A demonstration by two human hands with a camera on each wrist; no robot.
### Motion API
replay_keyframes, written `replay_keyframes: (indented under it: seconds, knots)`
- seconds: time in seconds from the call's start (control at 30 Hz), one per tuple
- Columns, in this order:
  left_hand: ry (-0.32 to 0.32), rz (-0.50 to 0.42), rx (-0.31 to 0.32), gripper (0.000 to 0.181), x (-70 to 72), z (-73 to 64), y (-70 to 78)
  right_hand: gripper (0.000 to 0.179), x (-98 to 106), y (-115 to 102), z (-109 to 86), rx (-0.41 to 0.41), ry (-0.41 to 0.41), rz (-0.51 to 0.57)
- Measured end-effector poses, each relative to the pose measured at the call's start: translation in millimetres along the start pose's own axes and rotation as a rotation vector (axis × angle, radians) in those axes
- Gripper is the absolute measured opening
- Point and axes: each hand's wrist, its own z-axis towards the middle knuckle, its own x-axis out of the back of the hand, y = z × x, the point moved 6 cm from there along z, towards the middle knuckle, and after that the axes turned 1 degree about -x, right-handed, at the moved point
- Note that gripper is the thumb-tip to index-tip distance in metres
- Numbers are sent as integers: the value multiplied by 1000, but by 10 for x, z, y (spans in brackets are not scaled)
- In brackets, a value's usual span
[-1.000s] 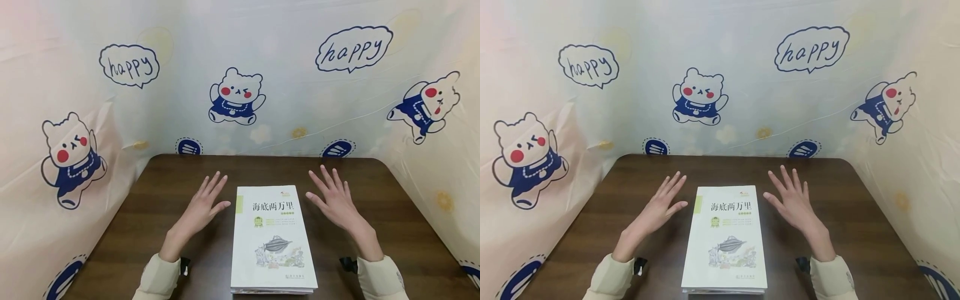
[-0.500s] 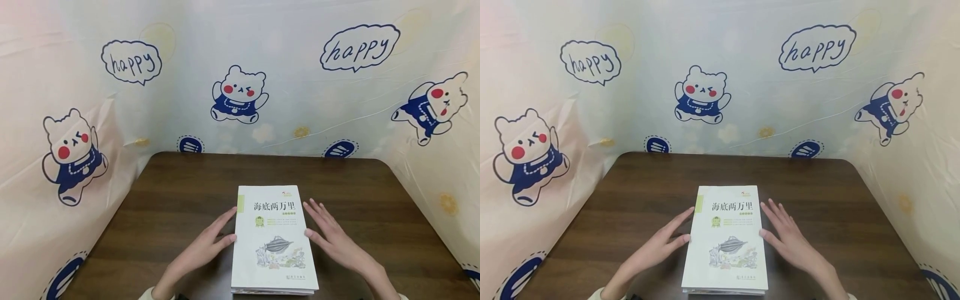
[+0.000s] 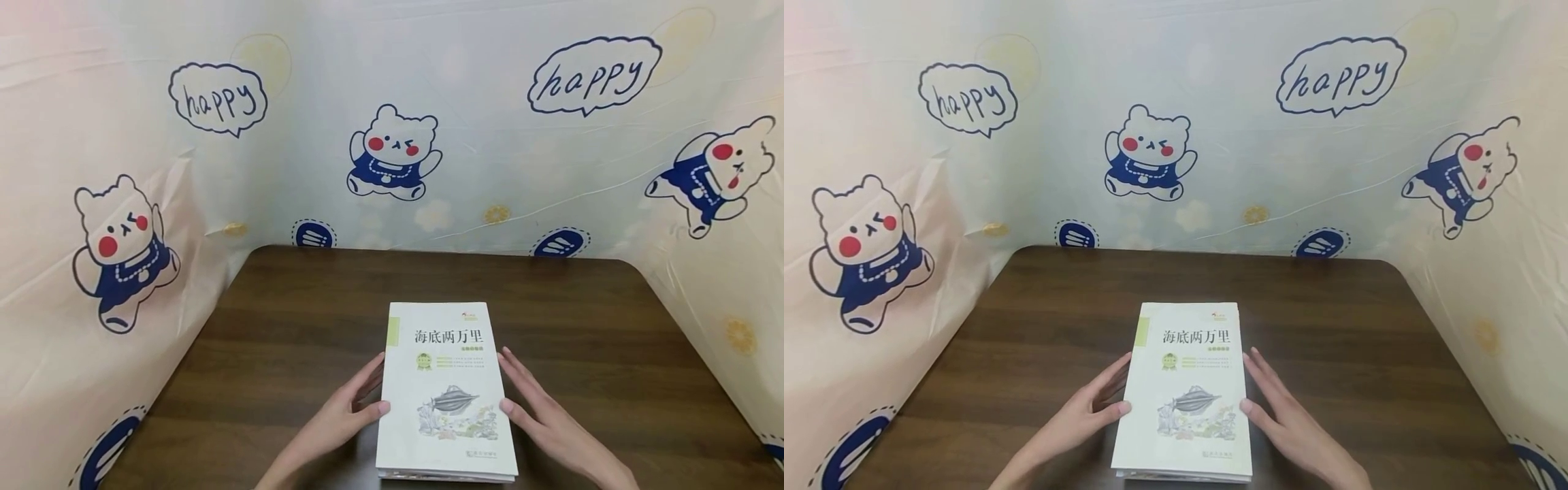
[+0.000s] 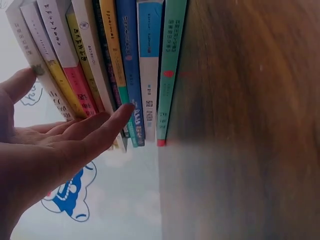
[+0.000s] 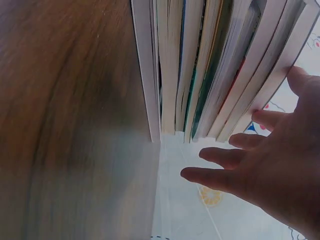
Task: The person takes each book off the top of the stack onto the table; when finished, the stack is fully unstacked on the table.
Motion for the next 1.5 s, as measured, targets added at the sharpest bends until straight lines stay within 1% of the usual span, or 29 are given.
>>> replay_keyframes:
  seconds: [0.1, 0.17, 0.33, 0.4, 0.43, 0.5, 0.6, 0.7, 0.83, 0.97, 1.03, 1.13, 1.27, 1.37, 1.5]
  knots:
    - [7, -45, -34, 74, 8, -25, -7, 61, -25, -30, 14, 10, 0, -13]
    - [14, -80, -43, 75, 16, -42, -3, 61, -38, -48, 17, 16, 0, -23]
    - [87, -171, -19, 77, 88, -108, 24, 60, -95, -71, 37, -22, -27, -6]
    - [110, -235, -10, 77, 121, -143, 34, 60, -133, -80, 55, -41, -40, 19]
    - [114, -279, -8, 76, 133, -159, 41, 61, -152, -91, 66, -35, -43, 29]
    - [105, -383, -8, 76, 146, -183, 51, 62, -194, -108, 89, -26, -40, 40]
    - [66, -545, -11, 77, 150, -208, 65, 63, -248, -137, 127, 12, -21, 39]
    - [31, -631, -14, 79, 153, -219, 72, 64, -291, -150, 159, 27, -2, 34]
    - [11, -667, -2, 80, 164, -226, 53, 63, -324, -152, 176, 16, 8, 45]
    - [0, -681, 21, 78, 180, -228, 13, 64, -328, -155, 171, 35, 6, 53]
    - [-13, -682, 35, 76, 183, -221, 0, 64, -329, -142, 152, 42, -11, 66]
    - [-38, -669, 52, 76, 181, -198, 2, 66, -342, -73, 102, -29, -69, 132]
    - [-95, -633, 43, 84, 167, -152, 57, 71, -372, 41, -12, -185, -156, 254]
    - [-121, -612, 41, 87, 169, -104, 99, 75, -389, 86, -85, -242, -189, 328]
    - [-138, -633, 45, 87, 215, -21, 144, 77, -387, 107, -122, -276, -179, 357]
